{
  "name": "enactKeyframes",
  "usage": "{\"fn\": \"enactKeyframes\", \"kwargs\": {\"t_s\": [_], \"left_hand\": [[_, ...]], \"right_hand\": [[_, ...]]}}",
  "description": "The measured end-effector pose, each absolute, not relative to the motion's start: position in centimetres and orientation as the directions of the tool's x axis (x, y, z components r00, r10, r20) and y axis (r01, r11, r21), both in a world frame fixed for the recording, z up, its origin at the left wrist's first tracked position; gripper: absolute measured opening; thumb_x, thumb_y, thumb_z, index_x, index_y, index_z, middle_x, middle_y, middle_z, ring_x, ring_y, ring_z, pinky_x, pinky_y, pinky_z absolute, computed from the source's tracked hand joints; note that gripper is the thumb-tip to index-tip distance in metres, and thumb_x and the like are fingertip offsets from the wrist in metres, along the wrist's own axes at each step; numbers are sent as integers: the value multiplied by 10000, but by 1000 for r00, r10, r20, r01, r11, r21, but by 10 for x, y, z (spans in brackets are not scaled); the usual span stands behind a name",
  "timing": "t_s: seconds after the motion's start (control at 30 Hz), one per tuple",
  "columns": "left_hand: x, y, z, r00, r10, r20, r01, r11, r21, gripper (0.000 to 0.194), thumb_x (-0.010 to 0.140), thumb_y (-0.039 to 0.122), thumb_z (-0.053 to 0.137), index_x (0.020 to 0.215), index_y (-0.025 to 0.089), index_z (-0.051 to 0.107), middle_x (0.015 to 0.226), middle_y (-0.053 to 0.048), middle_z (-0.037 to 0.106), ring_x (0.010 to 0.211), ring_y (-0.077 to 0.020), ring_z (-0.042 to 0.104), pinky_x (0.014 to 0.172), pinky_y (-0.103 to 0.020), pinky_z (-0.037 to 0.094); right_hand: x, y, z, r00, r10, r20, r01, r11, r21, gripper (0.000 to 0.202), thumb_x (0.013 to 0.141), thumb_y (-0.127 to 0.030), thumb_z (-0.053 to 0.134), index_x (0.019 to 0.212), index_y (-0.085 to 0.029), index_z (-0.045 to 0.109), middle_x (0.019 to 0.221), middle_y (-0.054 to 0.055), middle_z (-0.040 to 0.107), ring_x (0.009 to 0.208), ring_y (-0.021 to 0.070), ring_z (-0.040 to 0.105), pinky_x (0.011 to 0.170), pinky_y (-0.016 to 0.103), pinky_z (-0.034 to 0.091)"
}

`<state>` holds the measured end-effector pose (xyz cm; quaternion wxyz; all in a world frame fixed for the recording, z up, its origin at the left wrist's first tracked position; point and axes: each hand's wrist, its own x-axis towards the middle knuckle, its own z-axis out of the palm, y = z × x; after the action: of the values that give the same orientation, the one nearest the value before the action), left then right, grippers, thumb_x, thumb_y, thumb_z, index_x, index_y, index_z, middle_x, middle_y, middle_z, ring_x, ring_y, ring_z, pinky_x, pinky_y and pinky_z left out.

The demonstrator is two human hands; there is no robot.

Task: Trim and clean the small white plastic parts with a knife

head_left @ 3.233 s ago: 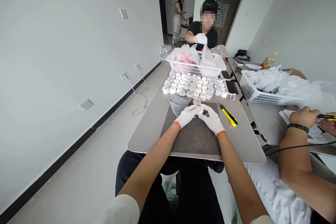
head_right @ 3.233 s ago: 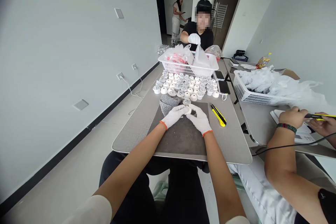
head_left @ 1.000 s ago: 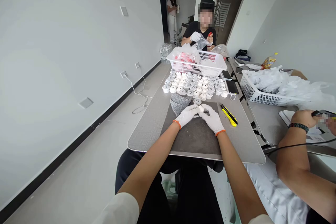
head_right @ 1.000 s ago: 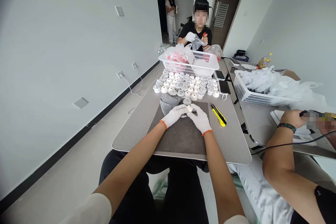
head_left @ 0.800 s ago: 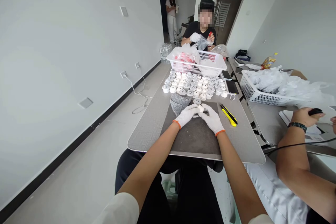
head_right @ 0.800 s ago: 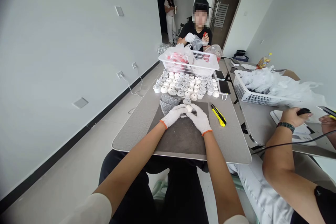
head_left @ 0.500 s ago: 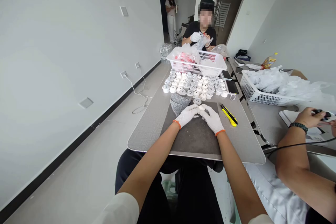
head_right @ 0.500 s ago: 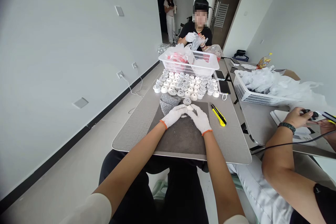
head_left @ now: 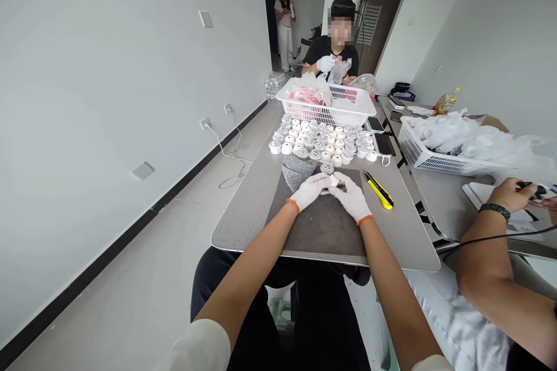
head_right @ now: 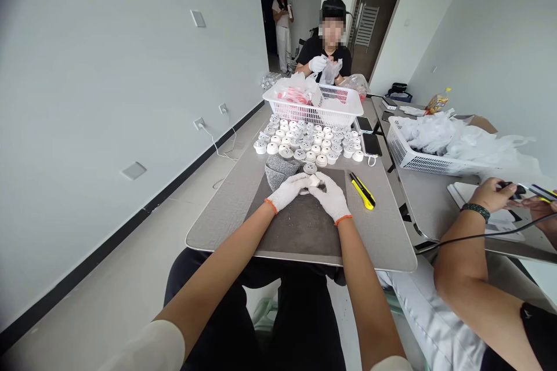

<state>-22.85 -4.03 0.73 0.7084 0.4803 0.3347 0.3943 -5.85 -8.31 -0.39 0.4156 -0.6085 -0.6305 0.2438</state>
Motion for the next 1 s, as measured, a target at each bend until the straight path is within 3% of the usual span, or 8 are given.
{"fn": "enactKeyframes", "kwargs": {"t_s": [0.17, 0.33, 0.4, 0.53, 0.67, 0.8, 1.0], "left_hand": [[-226, -37, 4, 487, 870, -76, -241, 218, 946, 168, 663, 240, 723, 796, 157, 662, 821, -13, 679, 832, -138, 633, 887, -312, 519], [-229, -36, 3, 500, 862, -76, -225, 214, 951, 213, 674, 287, 741, 830, 155, 680, 877, -25, 689, 861, -147, 638, 867, -295, 515], [-230, -38, 6, 502, 861, -76, -237, 221, 946, 267, 719, 342, 743, 904, 154, 700, 935, -37, 703, 881, -149, 641, 878, -294, 517], [-230, -41, 9, 487, 870, -80, -229, 215, 949, 250, 724, 337, 753, 877, 150, 690, 890, -29, 699, 845, -140, 636, 886, -299, 519], [-228, -39, 6, 484, 872, -75, -250, 220, 943, 218, 676, 278, 763, 828, 151, 672, 818, -13, 681, 813, -132, 632, 879, -304, 517], [-228, -39, 5, 486, 871, -73, -268, 228, 936, 258, 688, 309, 770, 870, 147, 686, 853, -26, 687, 822, -138, 637, 874, -305, 519], [-228, -41, 8, 463, 882, -88, -276, 237, 932, 259, 682, 319, 782, 836, 142, 671, 831, -27, 684, 805, -141, 631, 884, -326, 525]], "right_hand": [[-60, -89, 6, 91, 978, 188, 561, 106, -821, 514, 840, -458, 717, 1338, -366, 628, 1200, -45, 702, 1138, 218, 678, 986, 341, 588], [-66, -100, 18, 39, 978, 204, 590, 142, -795, 719, 925, -668, 353, 1340, -169, 661, 1229, -95, 672, 1193, 282, 635, 929, 357, 571], [-68, -101, 21, 40, 964, 265, 612, 186, -768, 737, 881, -694, 431, 1301, -148, 693, 1208, -81, 689, 1204, 294, 634, 926, 348, 583], [-67, -96, 18, 77, 943, 324, 624, 208, -753, 584, 774, -530, 757, 1308, -303, 698, 1222, -45, 703, 1258, 270, 623, 995, 356, 589], [-61, -88, 7, 104, 963, 247, 557, 149, -817, 504, 816, -470, 740, 1312, -404, 674, 1149, -28, 723, 1208, 264, 654, 1011, 382, 585], [-57, -85, -2, 102, 967, 233, 522, 147, -840, 497, 823, -500, 721, 1309, -410, 665, 1166, -35, 716, 1148, 273, 683, 988, 405, 595], [-56, -84, -5, 84, 969, 231, 537, 151, -830, 559, 816, -493, 732, 1359, -412, 629, 1202, -51, 702, 1218, 265, 647, 1023, 381, 576]]}}
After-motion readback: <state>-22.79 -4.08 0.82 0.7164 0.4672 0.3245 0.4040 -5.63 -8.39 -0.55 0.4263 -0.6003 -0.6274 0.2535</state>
